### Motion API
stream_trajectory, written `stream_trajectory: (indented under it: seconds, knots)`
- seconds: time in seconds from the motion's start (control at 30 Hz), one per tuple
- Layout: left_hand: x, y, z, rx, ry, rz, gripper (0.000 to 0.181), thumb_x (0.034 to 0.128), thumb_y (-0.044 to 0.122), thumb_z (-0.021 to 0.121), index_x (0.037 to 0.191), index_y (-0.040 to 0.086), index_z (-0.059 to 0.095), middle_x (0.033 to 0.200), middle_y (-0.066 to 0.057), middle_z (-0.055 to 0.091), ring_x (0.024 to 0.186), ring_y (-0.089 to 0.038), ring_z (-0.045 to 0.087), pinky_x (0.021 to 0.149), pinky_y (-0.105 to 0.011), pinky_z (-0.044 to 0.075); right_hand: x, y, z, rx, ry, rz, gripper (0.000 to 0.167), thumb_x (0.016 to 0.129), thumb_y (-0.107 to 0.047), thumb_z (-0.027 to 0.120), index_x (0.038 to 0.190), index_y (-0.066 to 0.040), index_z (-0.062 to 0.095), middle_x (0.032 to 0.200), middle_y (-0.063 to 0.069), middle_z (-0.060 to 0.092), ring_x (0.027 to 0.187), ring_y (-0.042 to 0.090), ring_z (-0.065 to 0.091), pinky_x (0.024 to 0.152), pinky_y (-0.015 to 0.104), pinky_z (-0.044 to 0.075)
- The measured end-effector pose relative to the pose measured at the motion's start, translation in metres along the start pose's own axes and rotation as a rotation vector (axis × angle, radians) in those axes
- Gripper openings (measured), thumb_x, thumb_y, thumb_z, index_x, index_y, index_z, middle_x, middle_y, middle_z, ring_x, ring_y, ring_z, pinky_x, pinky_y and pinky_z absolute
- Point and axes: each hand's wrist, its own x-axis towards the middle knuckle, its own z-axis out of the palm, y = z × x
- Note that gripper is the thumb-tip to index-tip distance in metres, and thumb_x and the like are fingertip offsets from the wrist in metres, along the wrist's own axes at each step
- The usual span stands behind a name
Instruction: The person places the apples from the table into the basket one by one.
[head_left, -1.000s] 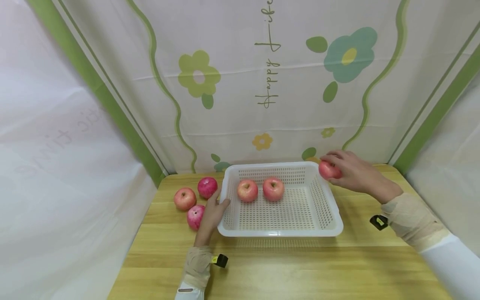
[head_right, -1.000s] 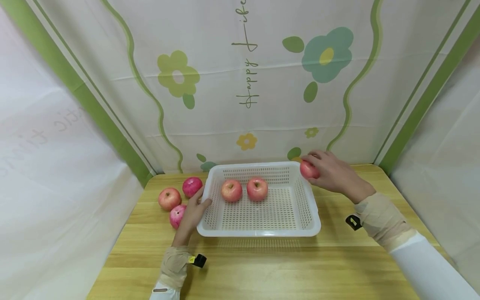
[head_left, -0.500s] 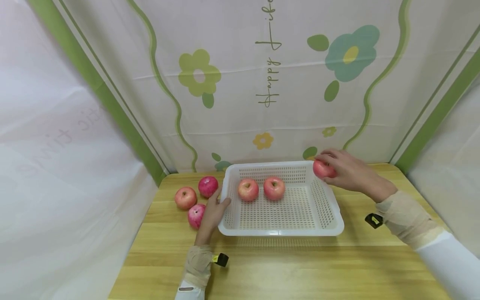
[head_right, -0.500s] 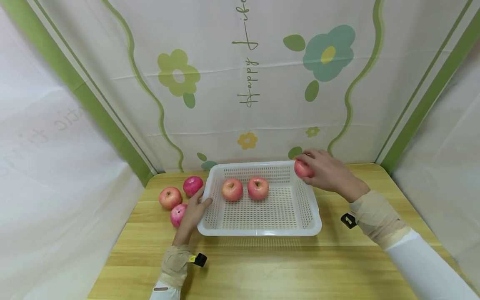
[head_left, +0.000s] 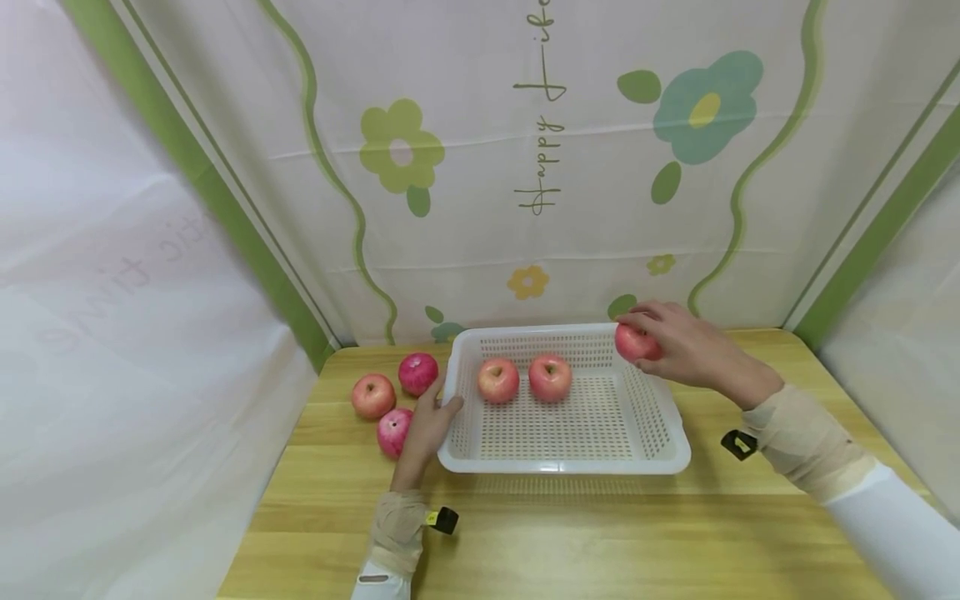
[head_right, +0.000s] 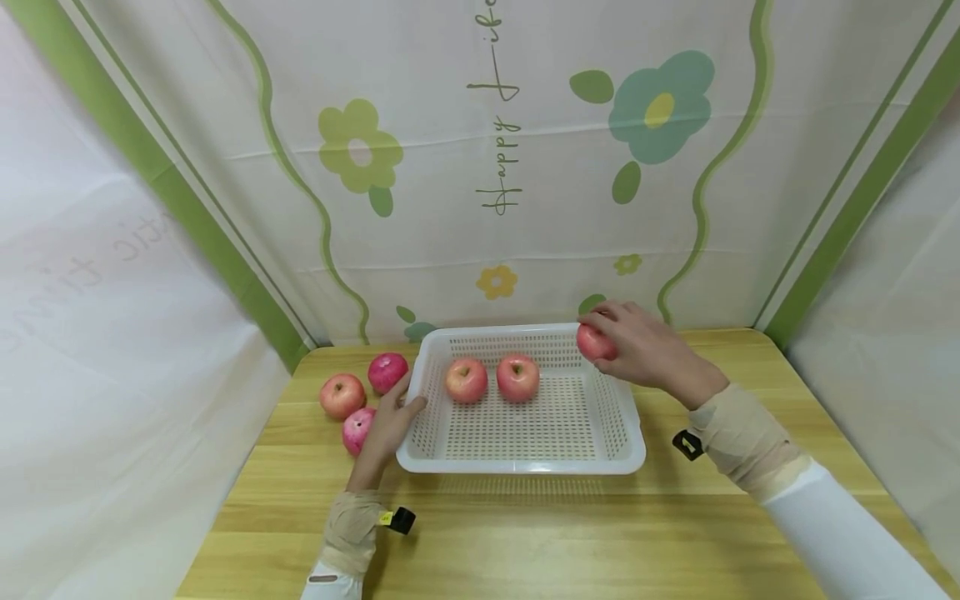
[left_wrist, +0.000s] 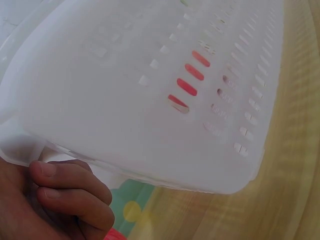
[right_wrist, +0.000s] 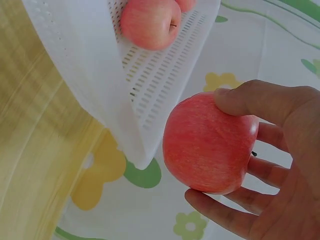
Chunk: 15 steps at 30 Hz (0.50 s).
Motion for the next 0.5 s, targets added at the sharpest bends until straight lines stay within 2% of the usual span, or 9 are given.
stream_trajectory:
  seconds: [0.2, 0.5]
  knots:
    - [0.000, -0.001, 0.000, 0.008, 0.002, 0.013, 0.068, 0.1046, 0.020, 0.059, 0.168, 0.017, 0.035, 0.129, -0.034, 0.068, 0.106, -0.047, 0.076, 0.076, -0.049, 0.067, 0.004, -0.007, 0.003, -0.014, -0.002, -0.019, 0.063, 0.085, -0.019, 0.085, 0.144, -0.009, 0.064, 0.147, 0.022, 0.058, 0.132, 0.049, 0.055, 0.094, 0.066, 0.057]
    - [0.001, -0.002, 0.001, -0.006, 0.005, 0.008, 0.069, 0.1038, 0.021, 0.060, 0.168, 0.021, 0.035, 0.131, -0.034, 0.068, 0.107, -0.047, 0.075, 0.077, -0.049, 0.067, 0.009, -0.013, 0.010, -0.018, 0.051, -0.095, 0.063, 0.082, -0.018, 0.087, 0.140, -0.006, 0.067, 0.142, 0.022, 0.062, 0.127, 0.047, 0.059, 0.094, 0.061, 0.057]
